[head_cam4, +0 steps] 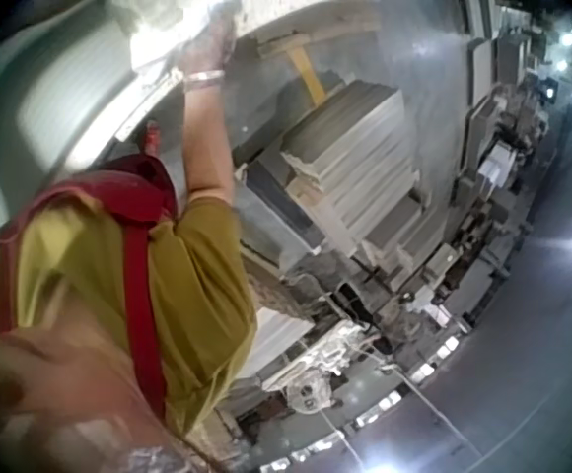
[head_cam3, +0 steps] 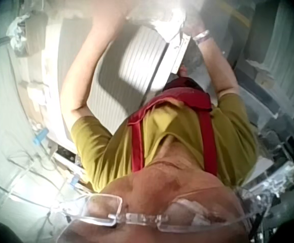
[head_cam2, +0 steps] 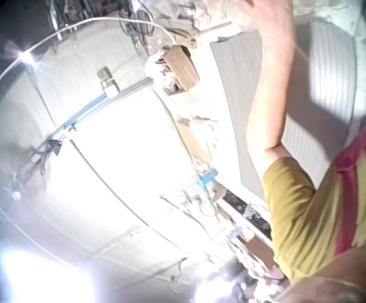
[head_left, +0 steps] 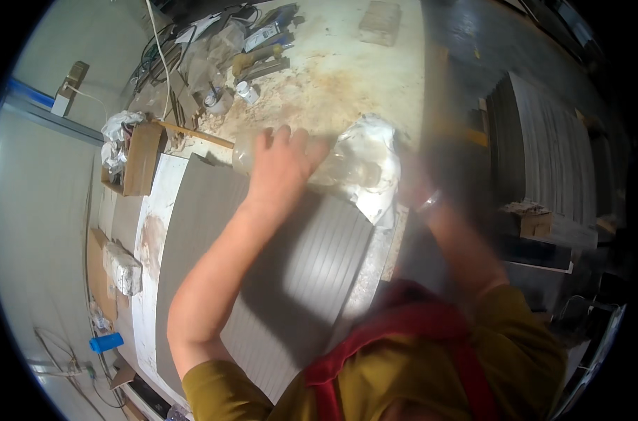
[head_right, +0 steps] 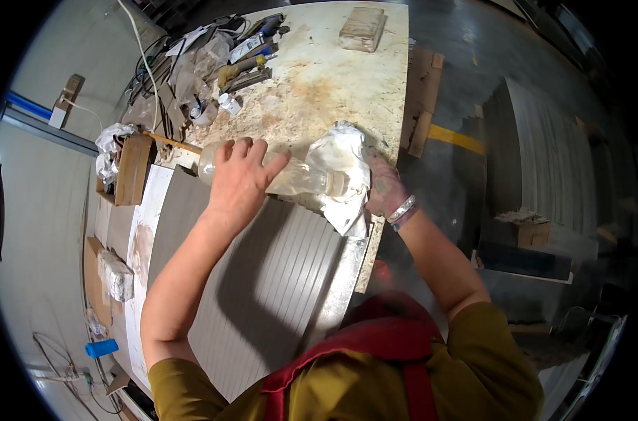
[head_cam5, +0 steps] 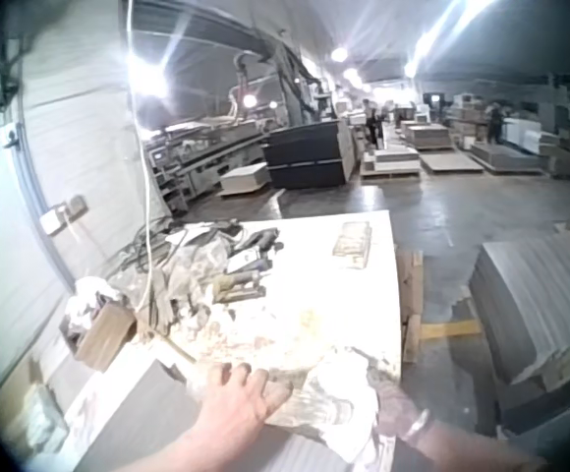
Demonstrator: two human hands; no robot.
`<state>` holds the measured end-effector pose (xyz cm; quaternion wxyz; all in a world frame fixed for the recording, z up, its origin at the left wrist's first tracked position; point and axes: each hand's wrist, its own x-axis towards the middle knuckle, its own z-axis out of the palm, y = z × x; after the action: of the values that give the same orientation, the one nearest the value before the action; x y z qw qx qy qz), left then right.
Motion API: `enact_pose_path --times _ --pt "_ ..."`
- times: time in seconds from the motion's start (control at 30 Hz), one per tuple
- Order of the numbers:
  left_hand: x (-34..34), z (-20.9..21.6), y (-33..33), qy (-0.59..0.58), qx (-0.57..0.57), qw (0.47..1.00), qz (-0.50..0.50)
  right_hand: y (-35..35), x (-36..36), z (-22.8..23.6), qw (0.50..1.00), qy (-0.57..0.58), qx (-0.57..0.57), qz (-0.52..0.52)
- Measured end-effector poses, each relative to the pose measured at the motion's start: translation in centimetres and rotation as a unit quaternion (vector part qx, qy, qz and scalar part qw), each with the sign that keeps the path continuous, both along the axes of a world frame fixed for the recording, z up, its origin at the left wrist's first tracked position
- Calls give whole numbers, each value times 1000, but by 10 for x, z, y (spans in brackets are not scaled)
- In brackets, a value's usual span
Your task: The person wipes a grey grooved panel with a white cloth, then pours liquid from a bottle onto the cloth and continues cleaning the surface.
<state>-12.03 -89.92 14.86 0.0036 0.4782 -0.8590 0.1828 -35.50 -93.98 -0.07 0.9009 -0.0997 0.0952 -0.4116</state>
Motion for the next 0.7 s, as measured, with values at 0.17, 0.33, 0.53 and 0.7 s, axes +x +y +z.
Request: enact_pose_path --times 0.17,0.33,0.53,0.7 --pt "19 -11 -18 36 -35 999 8 7 18 -3 997 50 -32 -51" --pt "33 -41 -60 178 -23 981 69 -4 14 34 995 -46 -84 20" --pt "76 -113 -90 591 24 784 189 -9 -57 11 956 223 -147 -119" --pt "83 -113 -77 737 94 648 168 16 -73 45 981 72 -163 -74"
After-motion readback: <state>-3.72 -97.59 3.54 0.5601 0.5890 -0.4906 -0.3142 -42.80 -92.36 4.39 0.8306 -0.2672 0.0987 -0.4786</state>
